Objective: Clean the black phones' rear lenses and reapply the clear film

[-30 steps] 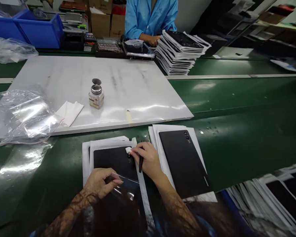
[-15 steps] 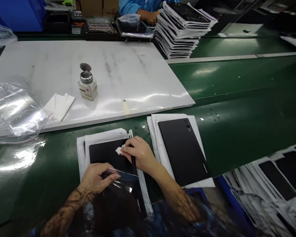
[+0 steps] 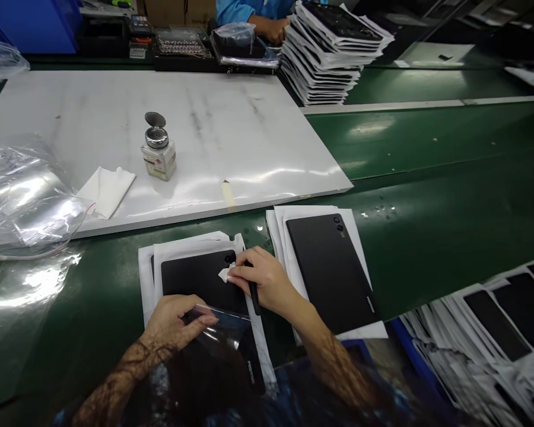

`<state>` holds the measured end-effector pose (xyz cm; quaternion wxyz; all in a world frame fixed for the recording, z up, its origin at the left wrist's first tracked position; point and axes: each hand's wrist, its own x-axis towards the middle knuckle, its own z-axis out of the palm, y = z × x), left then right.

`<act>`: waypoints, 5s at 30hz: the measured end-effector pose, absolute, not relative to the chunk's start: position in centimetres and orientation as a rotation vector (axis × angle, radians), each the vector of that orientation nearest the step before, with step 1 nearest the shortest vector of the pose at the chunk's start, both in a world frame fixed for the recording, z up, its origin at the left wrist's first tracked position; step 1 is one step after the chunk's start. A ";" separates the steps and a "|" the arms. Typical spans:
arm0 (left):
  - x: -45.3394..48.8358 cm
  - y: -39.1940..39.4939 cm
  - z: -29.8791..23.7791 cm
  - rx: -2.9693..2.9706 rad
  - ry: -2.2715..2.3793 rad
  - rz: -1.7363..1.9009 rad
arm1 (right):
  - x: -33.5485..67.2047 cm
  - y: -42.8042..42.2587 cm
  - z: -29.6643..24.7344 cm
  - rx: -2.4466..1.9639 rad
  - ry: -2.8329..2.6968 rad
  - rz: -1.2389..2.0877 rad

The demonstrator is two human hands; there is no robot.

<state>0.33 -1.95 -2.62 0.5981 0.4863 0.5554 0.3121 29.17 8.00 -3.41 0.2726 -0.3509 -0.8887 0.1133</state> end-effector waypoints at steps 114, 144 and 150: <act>-1.8 0.3 -5.9 1.053 0.856 1.183 | 21.8 10.1 5.8 -1.253 -1.694 1.541; -1.1 0.1 -6.6 0.787 0.649 1.203 | 24.8 5.6 4.0 -1.234 -1.778 1.221; 0.3 -0.3 -6.3 0.689 0.554 1.084 | 24.0 5.9 3.0 -1.214 -1.823 1.132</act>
